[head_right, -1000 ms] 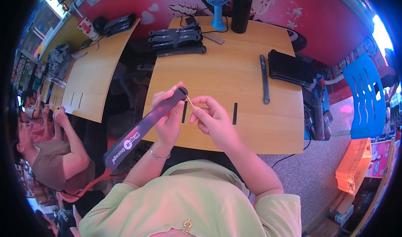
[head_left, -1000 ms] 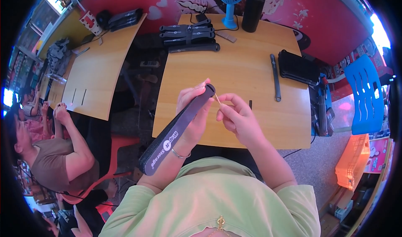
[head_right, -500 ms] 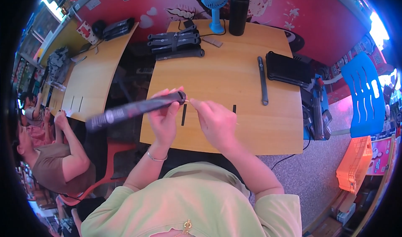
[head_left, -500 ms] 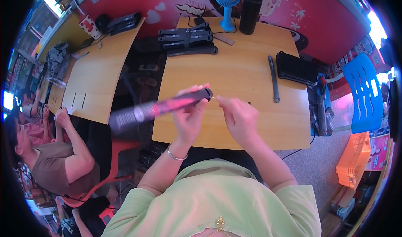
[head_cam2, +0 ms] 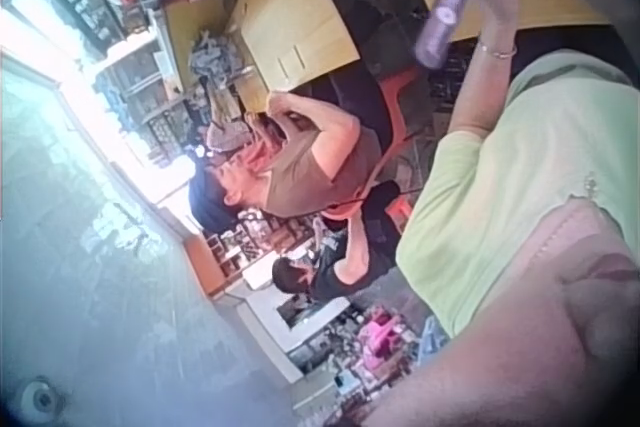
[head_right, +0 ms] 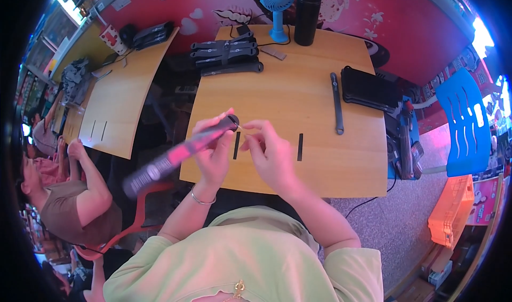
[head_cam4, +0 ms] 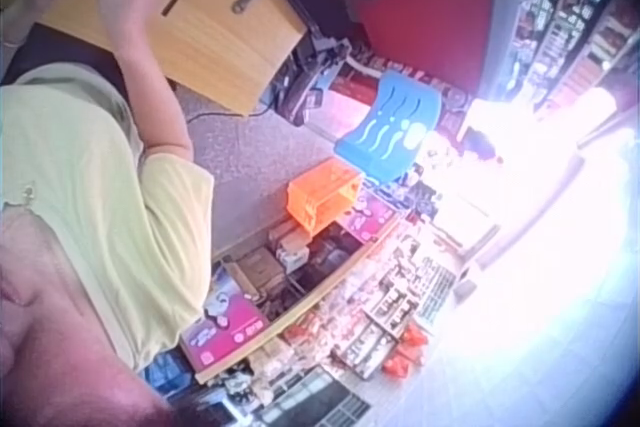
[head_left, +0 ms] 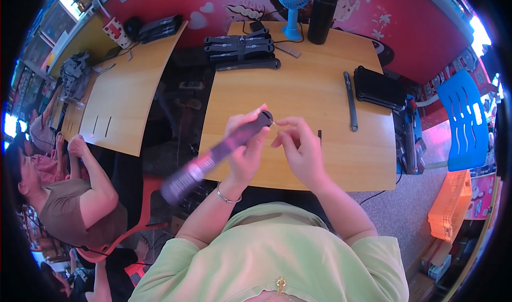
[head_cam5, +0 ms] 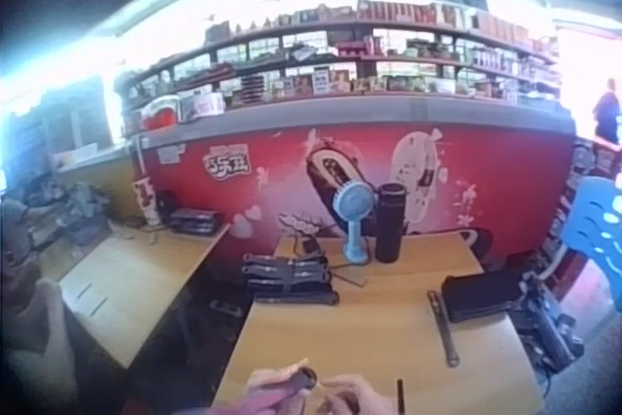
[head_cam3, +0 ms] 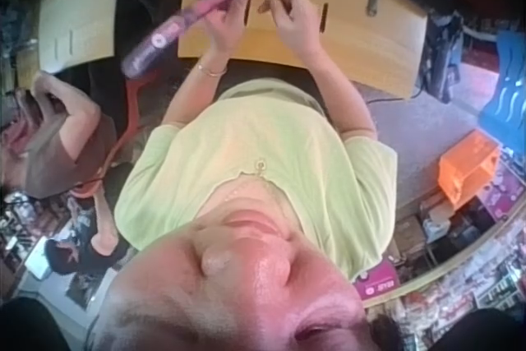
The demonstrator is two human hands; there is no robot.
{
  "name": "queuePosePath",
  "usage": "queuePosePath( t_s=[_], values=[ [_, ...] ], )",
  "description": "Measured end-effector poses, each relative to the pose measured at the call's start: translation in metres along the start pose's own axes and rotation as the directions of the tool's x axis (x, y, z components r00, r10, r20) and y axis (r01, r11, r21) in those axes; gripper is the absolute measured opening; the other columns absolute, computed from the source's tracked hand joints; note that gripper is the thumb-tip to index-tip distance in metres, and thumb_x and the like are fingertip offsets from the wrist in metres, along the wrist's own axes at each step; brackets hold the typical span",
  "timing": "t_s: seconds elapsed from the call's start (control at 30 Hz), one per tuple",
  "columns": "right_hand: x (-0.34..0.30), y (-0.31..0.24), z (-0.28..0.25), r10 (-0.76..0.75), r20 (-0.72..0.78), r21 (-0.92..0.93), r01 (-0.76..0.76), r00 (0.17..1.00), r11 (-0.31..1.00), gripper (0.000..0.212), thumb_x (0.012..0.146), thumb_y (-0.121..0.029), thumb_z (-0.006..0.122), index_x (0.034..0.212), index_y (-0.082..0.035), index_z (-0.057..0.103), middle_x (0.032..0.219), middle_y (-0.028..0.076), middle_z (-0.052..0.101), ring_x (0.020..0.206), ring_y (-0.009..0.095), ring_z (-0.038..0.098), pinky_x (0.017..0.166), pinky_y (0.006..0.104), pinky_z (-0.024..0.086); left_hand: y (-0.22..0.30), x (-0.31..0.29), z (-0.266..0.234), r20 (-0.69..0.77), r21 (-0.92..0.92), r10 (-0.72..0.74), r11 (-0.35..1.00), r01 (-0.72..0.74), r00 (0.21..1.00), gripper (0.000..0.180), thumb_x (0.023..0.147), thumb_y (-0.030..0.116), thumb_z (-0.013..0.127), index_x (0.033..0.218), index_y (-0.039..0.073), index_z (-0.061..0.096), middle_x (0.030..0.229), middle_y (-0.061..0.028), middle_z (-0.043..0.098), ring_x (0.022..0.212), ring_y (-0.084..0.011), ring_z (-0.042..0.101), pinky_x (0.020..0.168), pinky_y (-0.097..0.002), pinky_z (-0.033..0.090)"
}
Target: Manually threading flexible black straps through small plastic clip attachments and organizing them on a table.
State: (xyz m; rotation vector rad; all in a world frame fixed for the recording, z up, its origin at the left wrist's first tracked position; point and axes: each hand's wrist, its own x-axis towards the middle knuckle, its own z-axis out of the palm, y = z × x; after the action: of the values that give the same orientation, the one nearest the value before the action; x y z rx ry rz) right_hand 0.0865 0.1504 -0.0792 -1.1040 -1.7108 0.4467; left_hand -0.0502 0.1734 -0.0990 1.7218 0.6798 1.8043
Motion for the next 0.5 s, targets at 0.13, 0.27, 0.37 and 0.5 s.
queuePosePath(
  t_s=[0.13,0.27,0.37,0.5],
  values=[
    [0.006,-0.015,-0.008,0.547,0.486,0.698,-0.679,0.681,0.227,0.024,0.089,-0.002,0.052,0.113,-0.009,0.054,0.071,0.004,0.061,0.054,0.011,0.054,0.046,0.0241,0.039,0.001,0.001,0.000,-0.048,-0.215,-0.173,0.964,0.159,0.984,0.032,0.085,-0.006,0.059,0.114,0.002,0.048,0.111,-0.0106,0.053,0.112,-0.0299,0.056,0.094,-0.0349,0.047],
    [0.002,0.001,0.003,-0.099,-0.096,-0.125,0.087,0.990,0.988,0.037,0.085,0.002,0.056,0.118,-0.014,0.056,0.069,0.007,0.059,0.061,0.013,0.062,0.052,0.0266,0.046,0.002,0.003,-0.001,-0.018,-0.247,-0.241,0.941,0.229,0.970,0.033,0.086,-0.007,0.058,0.116,0.001,0.047,0.112,-0.0127,0.055,0.111,-0.0284,0.056,0.093,-0.0331,0.047],
    [0.001,-0.006,0.003,0.147,0.010,0.068,-0.148,0.989,0.987,0.041,0.085,0.003,0.054,0.122,-0.015,0.055,0.070,0.007,0.061,0.060,0.011,0.061,0.052,0.0261,0.045,0.002,0.003,-0.006,0.012,-0.336,-0.356,0.879,0.339,0.934,0.033,0.086,-0.006,0.057,0.116,0.001,0.046,0.113,-0.0139,0.056,0.111,-0.0273,0.057,0.093,-0.0323,0.046],
    [0.007,-0.008,-0.005,0.462,0.501,0.720,-0.648,0.732,0.248,0.042,0.086,0.004,0.053,0.124,-0.014,0.055,0.077,0.007,0.064,0.061,0.010,0.062,0.053,0.0250,0.046,0.003,0.005,-0.006,-0.009,-0.343,-0.316,0.892,0.294,0.949,0.033,0.087,-0.005,0.057,0.117,0.000,0.046,0.113,-0.0152,0.056,0.111,-0.0266,0.056,0.094,-0.0324,0.046]
  ],
)
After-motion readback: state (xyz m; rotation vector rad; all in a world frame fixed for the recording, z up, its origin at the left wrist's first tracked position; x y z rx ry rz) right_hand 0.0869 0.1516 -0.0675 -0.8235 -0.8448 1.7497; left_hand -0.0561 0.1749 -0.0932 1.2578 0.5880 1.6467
